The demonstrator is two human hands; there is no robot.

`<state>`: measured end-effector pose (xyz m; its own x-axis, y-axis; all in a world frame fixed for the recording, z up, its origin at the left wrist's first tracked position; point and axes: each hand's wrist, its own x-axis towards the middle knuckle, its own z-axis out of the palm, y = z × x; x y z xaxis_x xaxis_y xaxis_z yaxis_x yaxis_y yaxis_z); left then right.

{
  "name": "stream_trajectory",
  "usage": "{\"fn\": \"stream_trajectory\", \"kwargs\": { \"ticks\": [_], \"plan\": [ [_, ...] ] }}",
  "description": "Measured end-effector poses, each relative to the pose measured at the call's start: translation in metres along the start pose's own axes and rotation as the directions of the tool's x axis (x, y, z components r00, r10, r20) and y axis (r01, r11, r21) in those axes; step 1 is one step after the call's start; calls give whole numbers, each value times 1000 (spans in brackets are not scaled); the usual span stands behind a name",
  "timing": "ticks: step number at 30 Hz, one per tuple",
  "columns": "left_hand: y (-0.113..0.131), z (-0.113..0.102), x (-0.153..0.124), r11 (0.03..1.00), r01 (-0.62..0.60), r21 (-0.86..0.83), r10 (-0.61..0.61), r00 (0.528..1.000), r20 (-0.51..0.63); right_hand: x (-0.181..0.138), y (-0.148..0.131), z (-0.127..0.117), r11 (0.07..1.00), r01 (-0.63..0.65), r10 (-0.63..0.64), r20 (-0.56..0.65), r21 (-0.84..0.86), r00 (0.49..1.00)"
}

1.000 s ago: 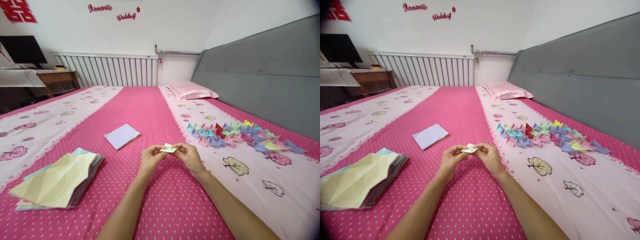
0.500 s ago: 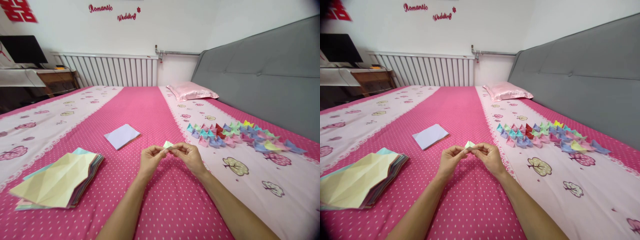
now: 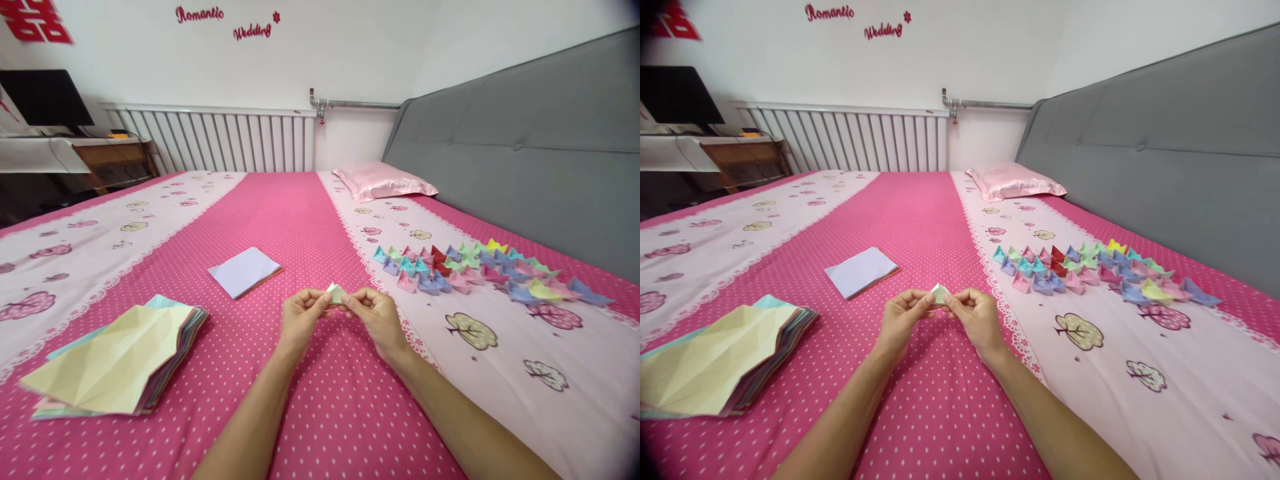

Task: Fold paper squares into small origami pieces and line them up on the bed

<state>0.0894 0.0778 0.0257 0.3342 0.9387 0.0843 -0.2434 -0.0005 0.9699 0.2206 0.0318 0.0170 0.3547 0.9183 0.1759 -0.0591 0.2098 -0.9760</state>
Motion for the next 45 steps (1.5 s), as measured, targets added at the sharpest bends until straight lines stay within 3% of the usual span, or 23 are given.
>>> {"fn": "stream_trajectory", "kwargs": {
  "ticks": [5,13,28,39,45],
  "plan": [
    [3,0,0,998,-55,14,54,996,71,1,-1,-1,999,28,-29,-9,-30,1000],
    [-1,1,1,976,-146,162,134,988,79,2,1,-1,997,64,-65,-35,-52,997],
    [-3,0,1,996,-67,59,64,997,47,-4,2,3,995,91,-94,-84,-44,992],
    [-2,0,1,994,-92,61,87,994,73,-4,3,5,993,115,-115,-113,-12,987],
    [-2,-2,1,984,-101,143,87,991,106,-5,-2,3,978,152,-165,-82,-144,983]
  ]
}}
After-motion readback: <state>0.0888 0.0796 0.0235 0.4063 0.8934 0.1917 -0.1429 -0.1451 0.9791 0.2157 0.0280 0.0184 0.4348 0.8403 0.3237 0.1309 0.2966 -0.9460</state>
